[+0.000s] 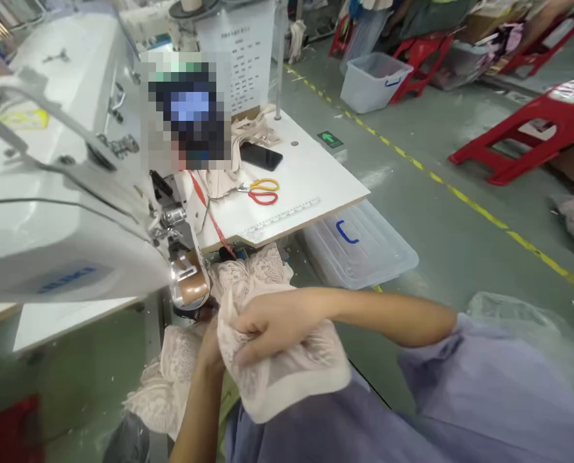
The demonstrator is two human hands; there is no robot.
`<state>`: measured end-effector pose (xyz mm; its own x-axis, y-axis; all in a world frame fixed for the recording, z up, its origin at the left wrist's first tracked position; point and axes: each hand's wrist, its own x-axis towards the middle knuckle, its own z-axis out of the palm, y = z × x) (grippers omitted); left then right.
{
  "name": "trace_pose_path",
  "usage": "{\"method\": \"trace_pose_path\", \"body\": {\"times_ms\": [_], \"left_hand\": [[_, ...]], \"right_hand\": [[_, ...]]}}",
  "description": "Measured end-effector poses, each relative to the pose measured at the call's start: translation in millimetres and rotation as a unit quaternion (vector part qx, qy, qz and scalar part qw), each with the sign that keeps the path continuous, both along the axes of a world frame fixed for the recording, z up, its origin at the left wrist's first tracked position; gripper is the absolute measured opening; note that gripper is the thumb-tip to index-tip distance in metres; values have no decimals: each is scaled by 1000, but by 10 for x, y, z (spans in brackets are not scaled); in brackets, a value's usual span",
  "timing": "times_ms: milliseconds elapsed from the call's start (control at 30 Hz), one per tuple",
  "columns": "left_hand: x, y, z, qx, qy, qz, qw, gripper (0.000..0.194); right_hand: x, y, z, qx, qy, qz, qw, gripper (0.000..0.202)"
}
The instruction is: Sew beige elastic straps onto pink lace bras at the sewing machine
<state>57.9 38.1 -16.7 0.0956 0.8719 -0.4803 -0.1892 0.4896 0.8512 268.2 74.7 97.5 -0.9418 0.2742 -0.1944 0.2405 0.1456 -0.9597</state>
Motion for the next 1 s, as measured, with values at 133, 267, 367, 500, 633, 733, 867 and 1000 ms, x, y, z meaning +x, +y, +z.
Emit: {"method": "trace_pose_path", "body": {"times_ms": [133,267,367,500,633,733,867,1000], "left_hand": [[227,-24,-62,35,18,-18,999,37],[343,-142,34,59,67,-66,994,45],[380,-214,108,82,121,-80,986,49],[286,-249,154,112,192,-103,969,48],[176,-249,157,152,226,-87,958,35],[114,-244,218,202,274,-67,938,25],[24,-220,454,291,301,-94,903,23],[-23,-197,666,270,277,-246,889,18]], "right_hand": [[341,702,-156,118,-135,-76,981,32],[167,1864,-532,340,-204,-418,817,36],[-66,2541,-650,373,-162,-422,810,38],[-155,2904,-699,383,-114,-416,817,21],[34,2638,-686,388,-65,-476,786,35],[182,1937,-573,357,25,-433,827,34],[180,777,-383,275,48,-121,953,20],[74,223,-351,264,-18,-45,963,15]]}}
